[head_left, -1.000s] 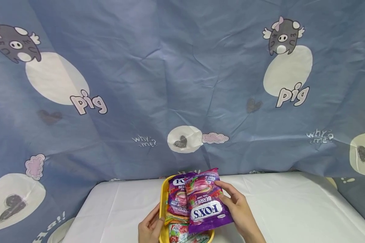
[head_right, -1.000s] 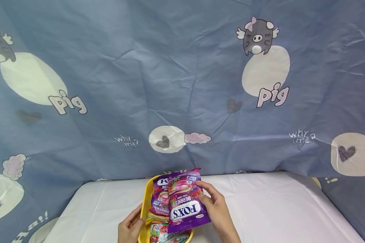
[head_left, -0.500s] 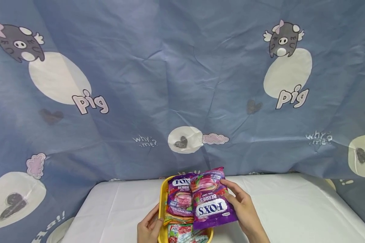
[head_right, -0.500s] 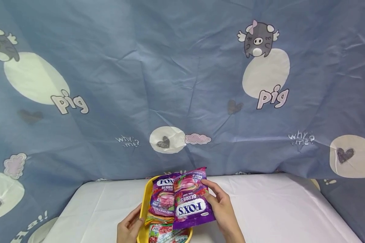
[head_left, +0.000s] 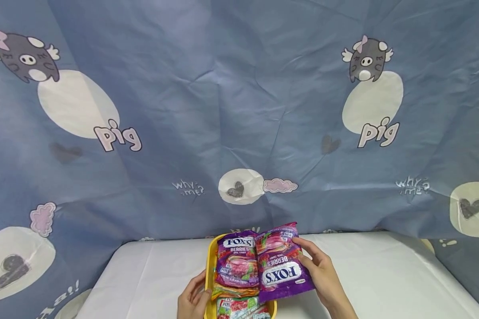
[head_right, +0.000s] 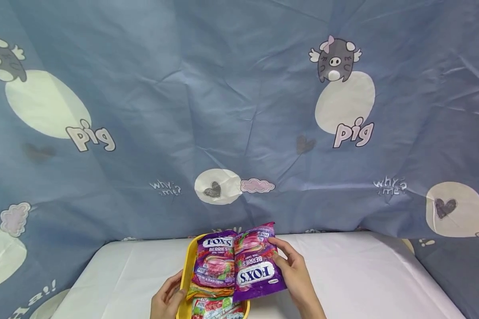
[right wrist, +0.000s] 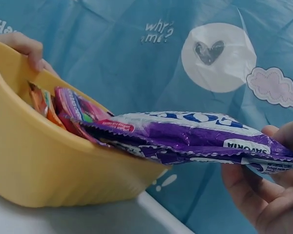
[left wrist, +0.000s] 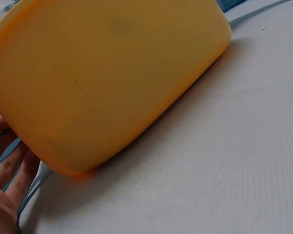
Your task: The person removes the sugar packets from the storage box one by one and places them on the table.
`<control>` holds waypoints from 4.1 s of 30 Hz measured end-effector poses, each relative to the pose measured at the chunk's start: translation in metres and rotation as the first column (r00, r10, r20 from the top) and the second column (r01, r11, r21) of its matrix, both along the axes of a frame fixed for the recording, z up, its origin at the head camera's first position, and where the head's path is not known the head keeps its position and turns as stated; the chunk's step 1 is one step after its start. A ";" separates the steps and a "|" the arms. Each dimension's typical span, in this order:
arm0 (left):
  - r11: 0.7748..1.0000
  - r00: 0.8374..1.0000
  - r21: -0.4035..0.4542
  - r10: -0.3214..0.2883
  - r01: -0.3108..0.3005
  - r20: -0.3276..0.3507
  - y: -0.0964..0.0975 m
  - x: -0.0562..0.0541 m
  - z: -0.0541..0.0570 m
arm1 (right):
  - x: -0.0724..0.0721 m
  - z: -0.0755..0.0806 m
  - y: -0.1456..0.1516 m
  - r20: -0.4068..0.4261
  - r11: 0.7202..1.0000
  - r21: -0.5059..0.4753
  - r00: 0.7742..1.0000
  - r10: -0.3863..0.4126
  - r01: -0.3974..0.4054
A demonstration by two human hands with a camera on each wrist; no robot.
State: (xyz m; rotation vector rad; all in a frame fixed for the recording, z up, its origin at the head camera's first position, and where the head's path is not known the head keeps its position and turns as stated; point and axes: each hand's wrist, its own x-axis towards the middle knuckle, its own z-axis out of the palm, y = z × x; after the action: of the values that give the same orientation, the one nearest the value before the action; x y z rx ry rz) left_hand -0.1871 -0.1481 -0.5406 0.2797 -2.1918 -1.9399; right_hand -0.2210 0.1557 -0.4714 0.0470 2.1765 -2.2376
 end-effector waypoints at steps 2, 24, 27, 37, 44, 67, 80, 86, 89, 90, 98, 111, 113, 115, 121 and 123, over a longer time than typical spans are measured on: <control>1.000 1.000 0.000 0.001 -0.001 0.023 -0.001 0.000 0.000 | 0.000 -0.001 0.001 0.006 1.000 0.004 1.000 -0.004 0.004; 0.996 0.998 0.077 -0.054 0.051 0.028 -0.003 0.001 0.001 | 0.001 -0.001 0.030 -0.022 0.999 0.041 0.999 0.026 -0.025; 0.996 0.998 0.072 -0.050 0.047 0.034 -0.003 0.001 0.000 | 0.002 -0.002 0.035 -0.014 0.999 0.043 0.999 0.031 -0.031; 0.997 0.997 0.057 -0.062 0.059 0.050 -0.003 -0.001 0.000 | -0.001 -0.007 0.042 0.005 0.998 0.052 1.000 0.021 -0.022; 0.998 0.997 0.051 -0.049 0.046 0.056 -0.002 0.000 0.002 | -0.006 -0.014 0.039 0.028 0.998 0.054 0.999 0.029 -0.031; 0.993 0.994 0.074 -0.094 0.090 0.049 -0.005 0.000 0.001 | -0.013 -0.050 0.043 0.035 0.963 0.269 0.999 0.001 -0.011; 0.992 0.994 0.056 -0.110 0.109 0.012 -0.005 0.001 0.000 | -0.006 -0.071 0.049 -0.098 0.839 0.545 0.992 0.082 -0.016; 0.990 0.993 0.071 -0.121 0.122 -0.020 -0.006 0.001 -0.002 | -0.005 -0.084 0.054 -0.182 0.797 0.601 0.981 0.067 0.057; 0.992 0.994 0.064 -0.109 0.111 -0.029 -0.005 0.000 -0.002 | -0.005 -0.085 0.054 -0.190 0.802 0.595 0.979 0.069 0.059; 0.992 0.994 0.062 -0.107 0.108 -0.026 -0.005 0.001 -0.001 | -0.005 -0.085 0.054 -0.188 0.803 0.593 0.980 0.068 0.058; 0.995 0.996 0.049 -0.086 0.084 0.034 -0.005 0.000 -0.001 | -0.003 -0.083 0.052 -0.174 0.781 0.621 0.983 0.055 0.066; 0.995 0.996 0.075 -0.071 0.067 0.061 -0.004 -0.002 0.000 | 0.001 -0.083 0.048 -0.234 0.761 0.638 0.971 0.048 0.116; 0.995 0.996 0.072 -0.070 0.066 0.052 -0.004 -0.002 -0.001 | 0.003 -0.083 0.047 -0.264 0.756 0.638 0.964 0.036 0.147; 0.996 0.997 0.065 -0.066 0.063 0.043 -0.003 -0.002 -0.001 | 0.003 -0.083 0.048 -0.277 0.770 0.612 0.961 -0.006 0.181; 0.996 0.996 0.061 -0.071 0.068 0.045 -0.003 -0.003 0.000 | 0.003 -0.079 0.049 -0.309 0.886 0.358 0.933 -0.185 0.295; 0.995 0.995 0.059 -0.082 0.079 0.050 -0.004 -0.002 0.000 | 0.006 -0.077 0.047 -0.295 0.911 0.286 0.932 -0.212 0.297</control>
State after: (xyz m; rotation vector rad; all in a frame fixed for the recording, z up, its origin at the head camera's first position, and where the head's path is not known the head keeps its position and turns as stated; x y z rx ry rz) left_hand -0.1895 -0.1519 -0.5404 0.2580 -2.2157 -2.0629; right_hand -0.2151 0.2029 -0.5481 0.0525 2.8193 -2.0707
